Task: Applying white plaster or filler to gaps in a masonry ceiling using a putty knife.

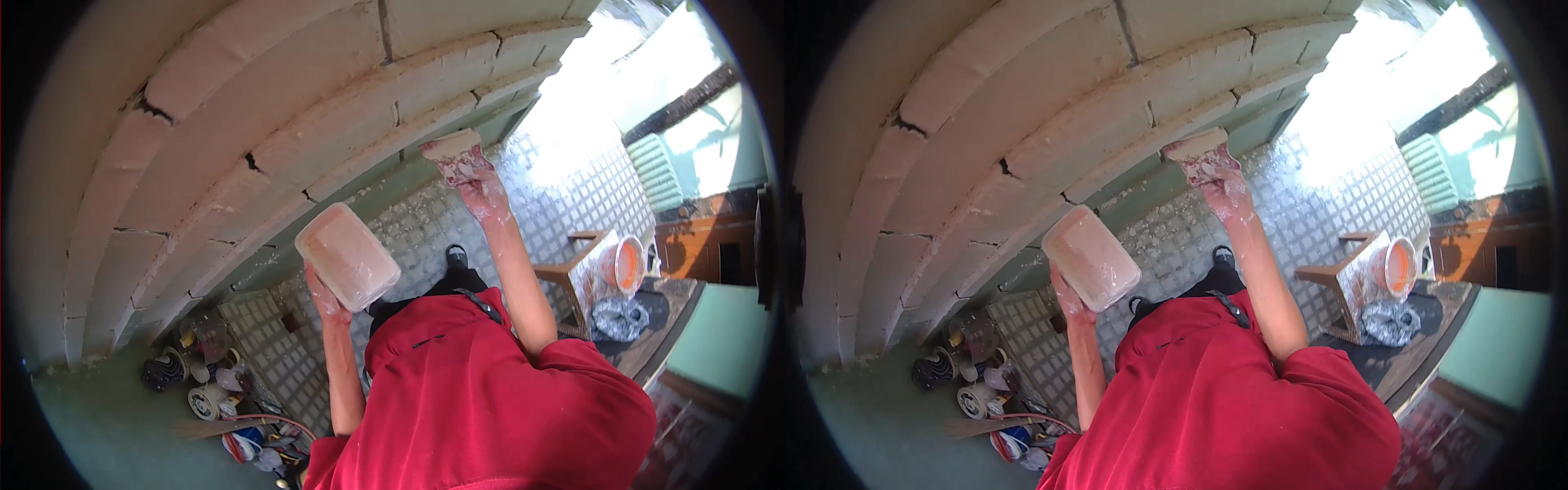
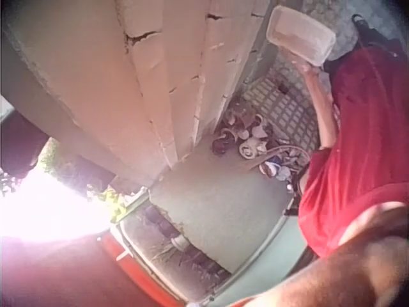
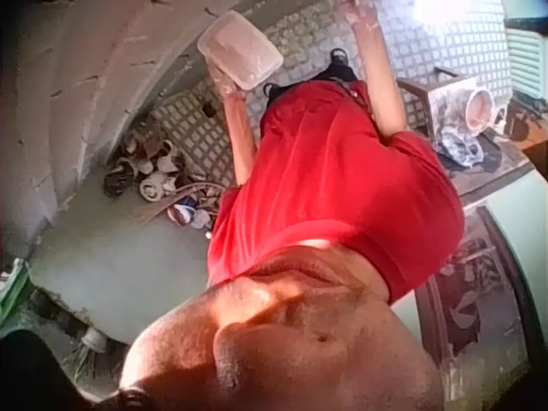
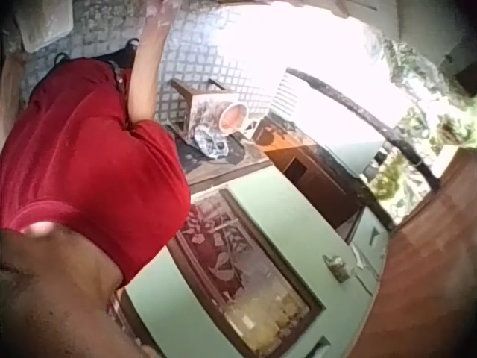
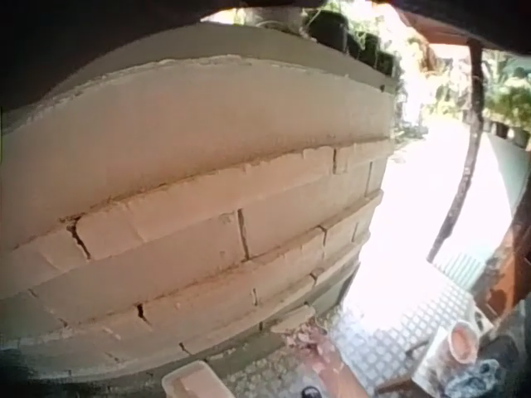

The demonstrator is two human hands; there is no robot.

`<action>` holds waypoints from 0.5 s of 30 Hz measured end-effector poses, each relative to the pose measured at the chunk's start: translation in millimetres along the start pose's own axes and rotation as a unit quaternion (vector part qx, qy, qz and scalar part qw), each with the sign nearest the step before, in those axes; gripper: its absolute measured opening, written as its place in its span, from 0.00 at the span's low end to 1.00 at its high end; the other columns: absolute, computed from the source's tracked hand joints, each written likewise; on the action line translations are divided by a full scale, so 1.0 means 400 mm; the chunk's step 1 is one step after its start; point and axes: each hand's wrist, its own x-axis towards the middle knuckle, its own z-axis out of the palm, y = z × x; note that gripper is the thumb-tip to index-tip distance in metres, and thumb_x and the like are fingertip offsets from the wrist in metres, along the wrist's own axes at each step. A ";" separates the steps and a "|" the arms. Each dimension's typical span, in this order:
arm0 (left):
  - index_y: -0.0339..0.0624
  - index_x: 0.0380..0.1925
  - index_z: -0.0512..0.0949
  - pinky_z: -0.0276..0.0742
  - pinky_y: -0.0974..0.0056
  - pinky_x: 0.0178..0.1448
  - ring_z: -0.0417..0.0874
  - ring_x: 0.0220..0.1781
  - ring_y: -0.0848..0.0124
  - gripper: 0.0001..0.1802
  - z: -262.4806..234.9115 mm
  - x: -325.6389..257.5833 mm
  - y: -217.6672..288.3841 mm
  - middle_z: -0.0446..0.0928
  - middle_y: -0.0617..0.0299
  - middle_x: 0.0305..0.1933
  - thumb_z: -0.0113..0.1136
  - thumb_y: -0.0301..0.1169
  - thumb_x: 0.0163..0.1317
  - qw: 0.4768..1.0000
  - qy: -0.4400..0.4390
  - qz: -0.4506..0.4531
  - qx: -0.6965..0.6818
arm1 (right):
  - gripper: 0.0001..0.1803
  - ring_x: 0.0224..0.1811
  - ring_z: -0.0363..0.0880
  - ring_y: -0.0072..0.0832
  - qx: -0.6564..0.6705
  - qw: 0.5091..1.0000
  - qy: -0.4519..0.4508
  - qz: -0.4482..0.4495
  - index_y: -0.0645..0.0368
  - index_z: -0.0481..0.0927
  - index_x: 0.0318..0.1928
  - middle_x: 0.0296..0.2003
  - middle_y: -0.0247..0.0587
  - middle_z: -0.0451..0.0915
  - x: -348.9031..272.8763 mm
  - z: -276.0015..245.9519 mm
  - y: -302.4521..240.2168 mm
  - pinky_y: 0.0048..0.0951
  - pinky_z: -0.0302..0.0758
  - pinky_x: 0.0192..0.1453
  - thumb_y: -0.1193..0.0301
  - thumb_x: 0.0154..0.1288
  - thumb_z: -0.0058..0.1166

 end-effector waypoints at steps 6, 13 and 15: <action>0.46 0.68 0.59 0.74 0.51 0.63 0.73 0.63 0.57 0.35 0.177 -0.013 -0.155 0.68 0.59 0.65 0.41 0.56 0.69 0.995 0.029 0.091 -0.032 | 0.24 0.55 0.76 0.45 -0.053 0.996 -0.061 0.035 0.66 0.67 0.58 0.54 0.51 0.74 0.201 0.054 -0.136 0.43 0.77 0.57 0.87 0.59 0.40; 0.49 0.67 0.61 0.74 0.50 0.63 0.73 0.63 0.58 0.32 0.360 -0.041 -0.267 0.67 0.60 0.66 0.42 0.53 0.69 0.994 0.060 0.079 -0.036 | 0.19 0.41 0.81 0.42 -0.061 0.991 -0.074 0.091 0.60 0.65 0.51 0.43 0.51 0.76 0.380 0.068 -0.187 0.41 0.82 0.37 0.86 0.59 0.39; 0.46 0.67 0.60 0.74 0.51 0.63 0.73 0.63 0.57 0.35 0.359 -0.040 -0.294 0.67 0.58 0.66 0.42 0.56 0.68 0.993 0.066 0.071 -0.066 | 0.18 0.37 0.82 0.41 0.009 0.995 -0.066 0.079 0.61 0.66 0.49 0.40 0.50 0.76 0.397 0.085 -0.180 0.40 0.82 0.36 0.86 0.58 0.39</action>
